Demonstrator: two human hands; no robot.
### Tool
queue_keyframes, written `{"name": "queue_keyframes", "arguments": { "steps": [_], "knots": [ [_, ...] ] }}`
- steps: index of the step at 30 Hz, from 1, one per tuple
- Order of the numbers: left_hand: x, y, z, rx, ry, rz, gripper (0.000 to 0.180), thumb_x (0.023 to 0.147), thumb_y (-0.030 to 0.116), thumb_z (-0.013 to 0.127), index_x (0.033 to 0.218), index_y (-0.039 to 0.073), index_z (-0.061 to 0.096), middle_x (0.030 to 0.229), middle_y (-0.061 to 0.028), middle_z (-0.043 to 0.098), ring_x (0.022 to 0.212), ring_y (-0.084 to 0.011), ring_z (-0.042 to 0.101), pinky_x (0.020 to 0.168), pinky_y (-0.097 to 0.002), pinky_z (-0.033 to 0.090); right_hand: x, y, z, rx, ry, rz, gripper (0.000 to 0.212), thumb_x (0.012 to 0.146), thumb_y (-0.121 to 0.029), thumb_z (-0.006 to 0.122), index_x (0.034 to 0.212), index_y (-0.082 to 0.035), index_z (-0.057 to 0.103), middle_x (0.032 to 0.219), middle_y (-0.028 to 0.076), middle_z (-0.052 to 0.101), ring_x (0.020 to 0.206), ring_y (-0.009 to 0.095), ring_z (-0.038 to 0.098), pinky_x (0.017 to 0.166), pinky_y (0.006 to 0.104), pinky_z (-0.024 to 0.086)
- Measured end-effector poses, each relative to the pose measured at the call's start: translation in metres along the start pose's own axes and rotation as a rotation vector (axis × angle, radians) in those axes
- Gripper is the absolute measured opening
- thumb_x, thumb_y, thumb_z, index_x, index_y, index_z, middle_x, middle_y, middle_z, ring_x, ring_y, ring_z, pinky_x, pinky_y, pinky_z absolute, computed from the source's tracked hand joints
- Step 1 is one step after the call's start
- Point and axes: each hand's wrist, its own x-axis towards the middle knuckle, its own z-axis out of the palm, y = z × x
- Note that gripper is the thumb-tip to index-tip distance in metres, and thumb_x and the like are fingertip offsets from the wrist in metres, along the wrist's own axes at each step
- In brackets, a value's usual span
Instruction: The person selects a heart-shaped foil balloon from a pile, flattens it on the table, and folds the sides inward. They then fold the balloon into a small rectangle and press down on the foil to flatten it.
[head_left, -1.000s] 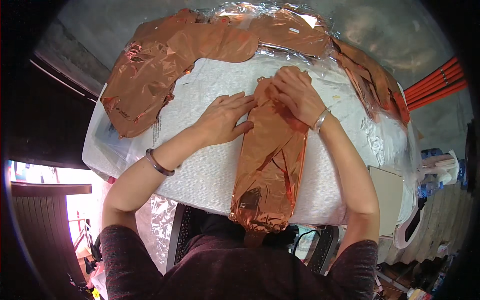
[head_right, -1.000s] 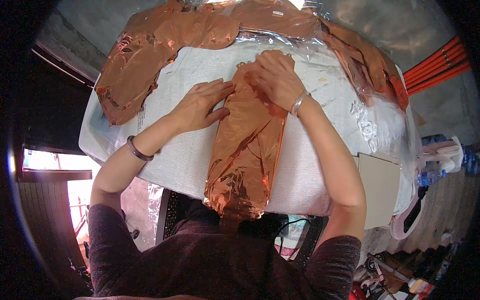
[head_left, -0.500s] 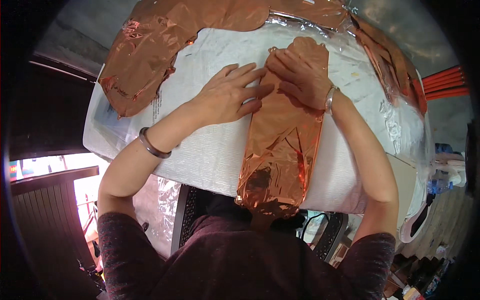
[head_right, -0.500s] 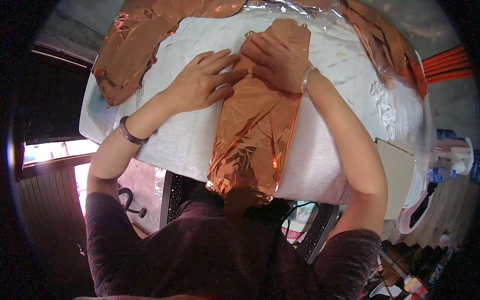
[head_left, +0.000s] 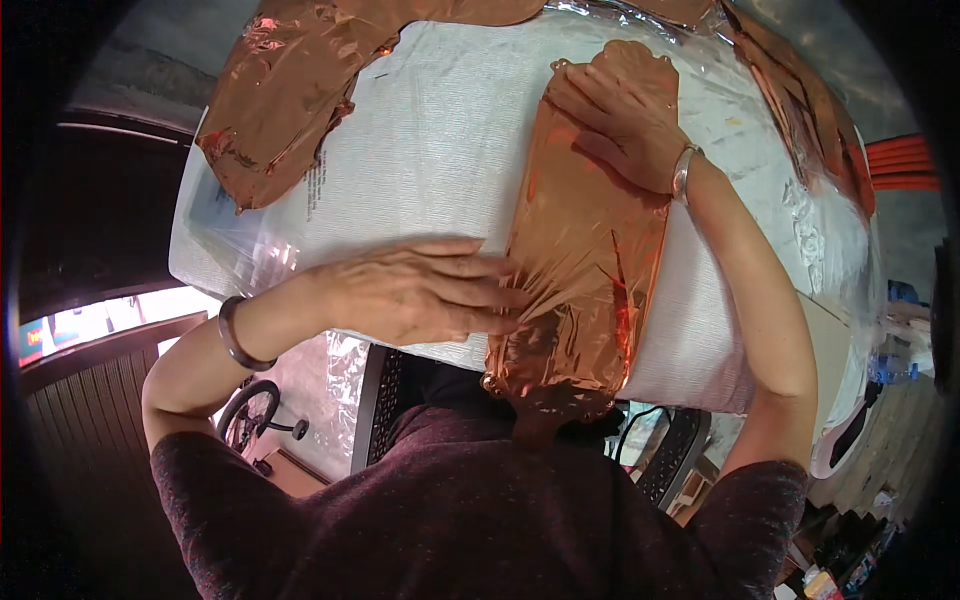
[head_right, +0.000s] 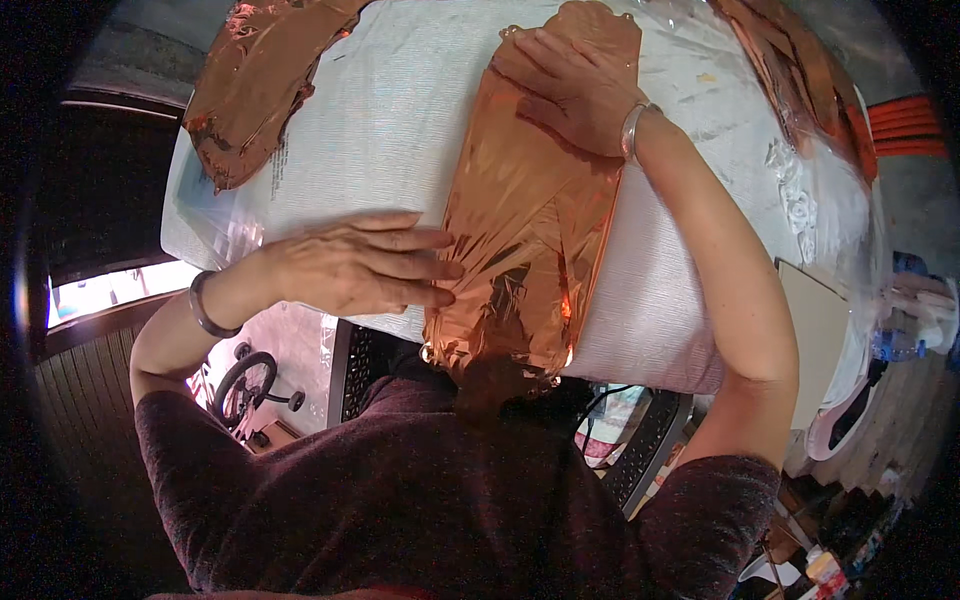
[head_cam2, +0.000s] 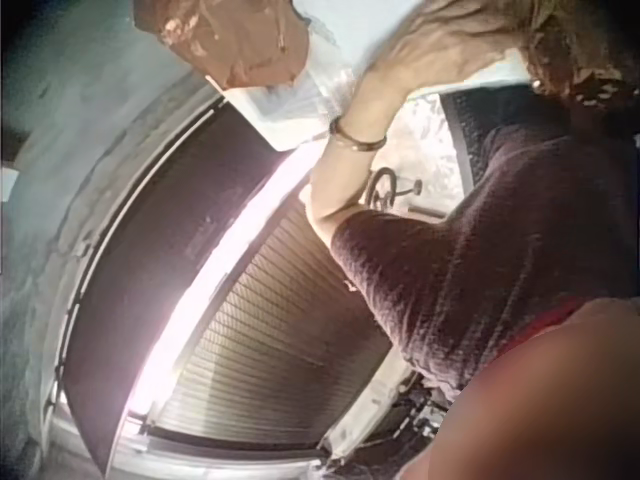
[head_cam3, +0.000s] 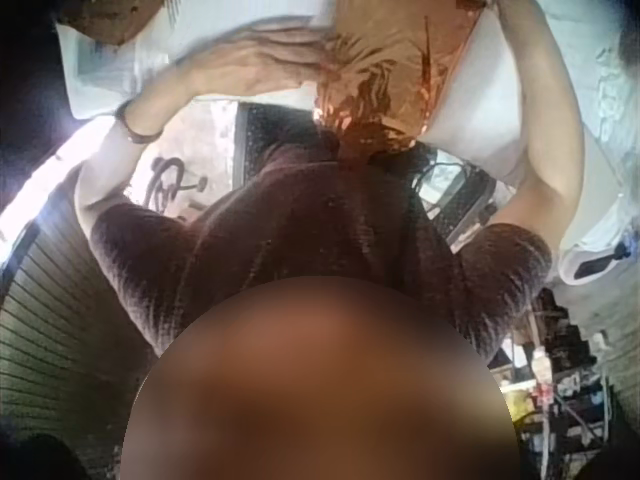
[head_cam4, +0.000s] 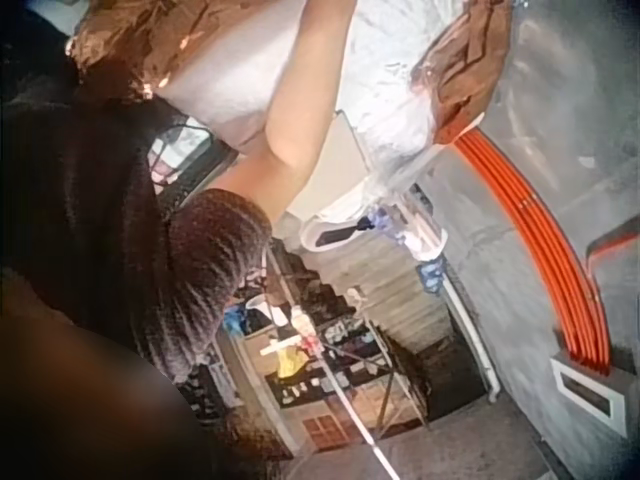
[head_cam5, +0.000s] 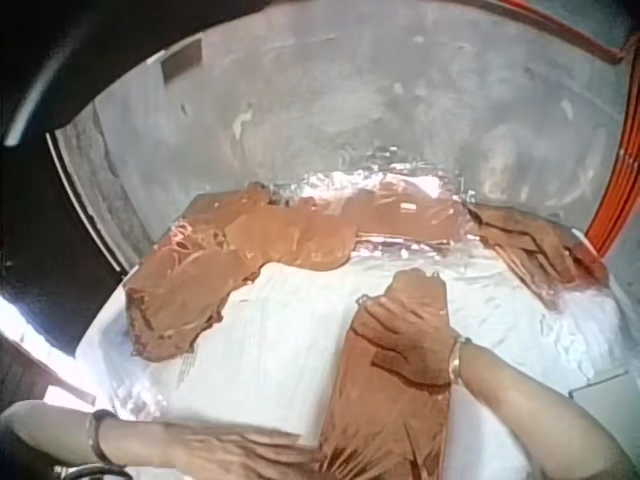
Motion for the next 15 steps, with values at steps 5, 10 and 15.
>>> {"name": "queue_keyframes", "arguments": {
  "steps": [5, 10, 15],
  "knots": [
    [-0.017, 0.019, 0.01, 0.004, -0.003, -0.025, 0.04, 0.09, 0.034, 0.057, 0.129, 0.024, 0.057, 0.141, 0.0066, 0.047, 0.137, -0.0177, 0.034, 0.115, -0.0387, 0.024, 0.004, -0.003, -0.006, 0.012, -0.046, 0.017, 0.056, 0.094, -0.029, 0.051, 0.146, -0.02, 0.032, 0.152, 0.009, 0.028, 0.139, 0.029, 0.026, 0.112, 0.0418, 0.024],
    [-0.019, 0.036, 0.004, -0.081, 0.058, 0.007, 0.041, 0.093, 0.033, 0.054, 0.129, 0.016, 0.056, 0.135, -0.0007, 0.053, 0.13, -0.0211, 0.043, 0.112, -0.0396, 0.03, 0.003, -0.005, -0.007, 0.032, -0.089, 0.055, 0.056, 0.094, -0.035, 0.049, 0.145, -0.019, 0.033, 0.152, 0.008, 0.027, 0.14, 0.027, 0.025, 0.112, 0.0421, 0.024],
    [0.021, -0.014, -0.017, -0.084, 0.535, -0.107, 0.023, 0.09, 0.012, 0.056, 0.108, -0.002, 0.063, 0.119, -0.0174, 0.06, 0.114, -0.0344, 0.055, 0.098, -0.0441, 0.043, 0.002, -0.002, -0.006, 0.086, -0.128, 0.063, 0.055, 0.094, -0.039, 0.047, 0.144, -0.019, 0.034, 0.153, 0.008, 0.025, 0.141, 0.028, 0.022, 0.112, 0.0453, 0.023]
  ]
}}
